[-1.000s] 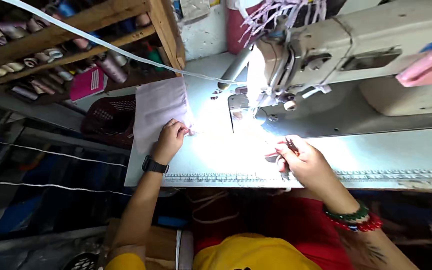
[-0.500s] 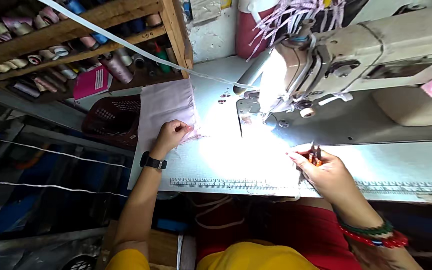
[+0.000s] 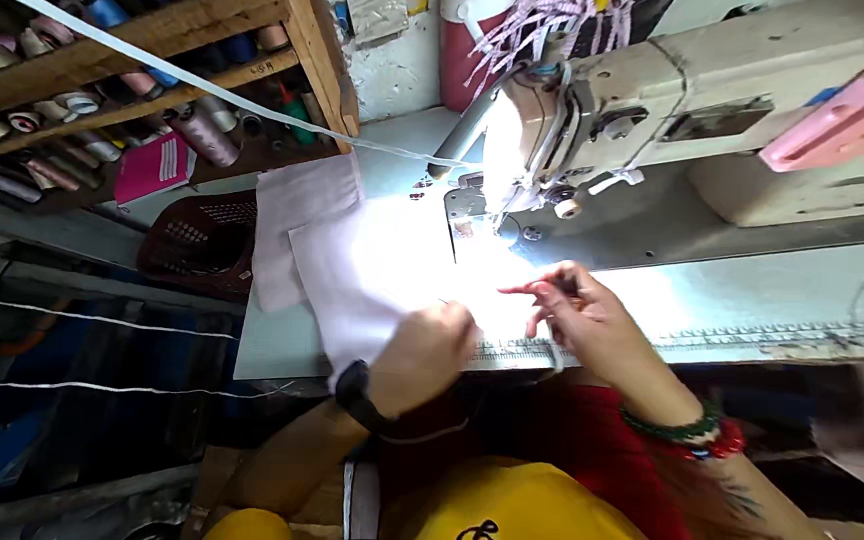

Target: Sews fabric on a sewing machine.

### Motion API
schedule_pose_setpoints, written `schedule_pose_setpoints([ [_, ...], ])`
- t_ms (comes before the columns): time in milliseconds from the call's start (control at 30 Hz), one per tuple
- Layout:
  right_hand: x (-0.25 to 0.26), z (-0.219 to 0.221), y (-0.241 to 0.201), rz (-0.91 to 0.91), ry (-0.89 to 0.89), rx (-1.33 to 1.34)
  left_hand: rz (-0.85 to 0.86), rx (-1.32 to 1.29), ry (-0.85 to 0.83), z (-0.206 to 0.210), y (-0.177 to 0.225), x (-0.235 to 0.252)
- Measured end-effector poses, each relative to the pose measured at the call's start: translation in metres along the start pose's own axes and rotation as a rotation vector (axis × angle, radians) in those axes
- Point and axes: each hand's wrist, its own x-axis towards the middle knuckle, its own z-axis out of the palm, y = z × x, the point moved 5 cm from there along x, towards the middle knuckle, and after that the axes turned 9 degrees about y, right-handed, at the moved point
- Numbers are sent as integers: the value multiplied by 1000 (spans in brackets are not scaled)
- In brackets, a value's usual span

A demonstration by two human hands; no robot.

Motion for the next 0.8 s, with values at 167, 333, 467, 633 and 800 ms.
schedule_pose_setpoints([
  [167,-24,5,14,37,-193,-344,39,-312,-431,-7,19,20],
  [333,-43,-25,22,-3,-219,-516,-289,101,109,-6,-84,98],
  [467,-40,-44,20,68,-229,-529,-309,73,-8,24,-96,119],
  [633,-10,-22,-1,-29,49,-331,-187,-461,152,-6,-63,81],
  [800,31,22,-5,71,87,58,-389,-657,126,-29,-40,57],
])
